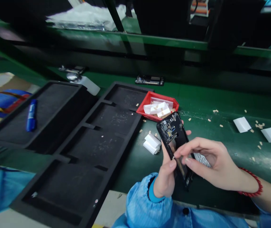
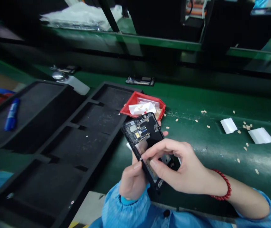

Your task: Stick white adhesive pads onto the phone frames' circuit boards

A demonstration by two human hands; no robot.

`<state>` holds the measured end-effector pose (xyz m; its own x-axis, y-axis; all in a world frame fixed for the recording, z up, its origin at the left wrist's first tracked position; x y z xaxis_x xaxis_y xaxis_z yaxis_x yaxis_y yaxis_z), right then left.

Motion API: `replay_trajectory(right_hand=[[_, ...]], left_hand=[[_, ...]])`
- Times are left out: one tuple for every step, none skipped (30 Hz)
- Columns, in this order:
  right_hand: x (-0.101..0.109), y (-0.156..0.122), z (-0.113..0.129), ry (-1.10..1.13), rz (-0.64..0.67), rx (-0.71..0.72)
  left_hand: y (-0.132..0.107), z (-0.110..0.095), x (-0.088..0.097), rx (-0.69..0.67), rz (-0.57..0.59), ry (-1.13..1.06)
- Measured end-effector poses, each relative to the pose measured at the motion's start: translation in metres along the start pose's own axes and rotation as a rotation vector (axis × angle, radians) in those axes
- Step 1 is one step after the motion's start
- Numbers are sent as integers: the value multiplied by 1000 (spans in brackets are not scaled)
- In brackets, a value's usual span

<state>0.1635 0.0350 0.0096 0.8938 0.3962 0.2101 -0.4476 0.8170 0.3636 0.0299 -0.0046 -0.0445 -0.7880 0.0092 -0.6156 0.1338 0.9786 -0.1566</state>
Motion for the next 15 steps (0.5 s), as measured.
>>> replay_trajectory(right_hand=[[1,-1,-4,-69,-61,19],[1,-3,-7,-144,-132,23],[0,-5,-11,-187,-182,0],[-1,-7,-16,-175,-186,-58],[-2,-9,-21,-104,-134,-147],[-2,-9,-27,9,-46,-249],[1,-8,-33,123,44,-340],[8,-4,-39,192,101,-408],[19,3,-45,185,103,-462],[34,13,-52,110,49,-497],[53,26,-59,-35,-45,-525],[74,40,-67,-233,-157,-578],[96,54,-74,-341,-226,-607],[116,68,-82,-420,-270,-632],[135,81,-89,-508,-305,-664]], left_hand=[[1,3,3,10,-10,-11],[3,6,5,6,-36,-21],[5,9,8,6,-70,-30],[8,11,11,6,-114,-26],[10,12,13,-5,-172,1],[13,13,15,-22,-237,48],[16,12,16,-42,-301,112],[18,11,16,-66,-352,182],[20,9,16,-89,-373,241],[21,7,15,-112,-363,279],[22,5,13,-132,-326,295],[23,3,11,-147,-277,290],[23,1,9,-160,-230,271],[24,0,8,-165,-197,249],[23,0,7,-164,-180,233]])
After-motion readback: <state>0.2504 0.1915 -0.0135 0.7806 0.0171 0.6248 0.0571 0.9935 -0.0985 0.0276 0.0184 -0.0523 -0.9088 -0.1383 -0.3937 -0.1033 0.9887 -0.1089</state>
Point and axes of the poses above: each hand's wrist, its own y-axis towards the middle knuckle, its own x-axis out of the back of the hand, z = x × y, the point moved 1 cm from there along y, towards the middle knuckle, and after that the axes turned 7 degrees about x, right-handed, at the moved point
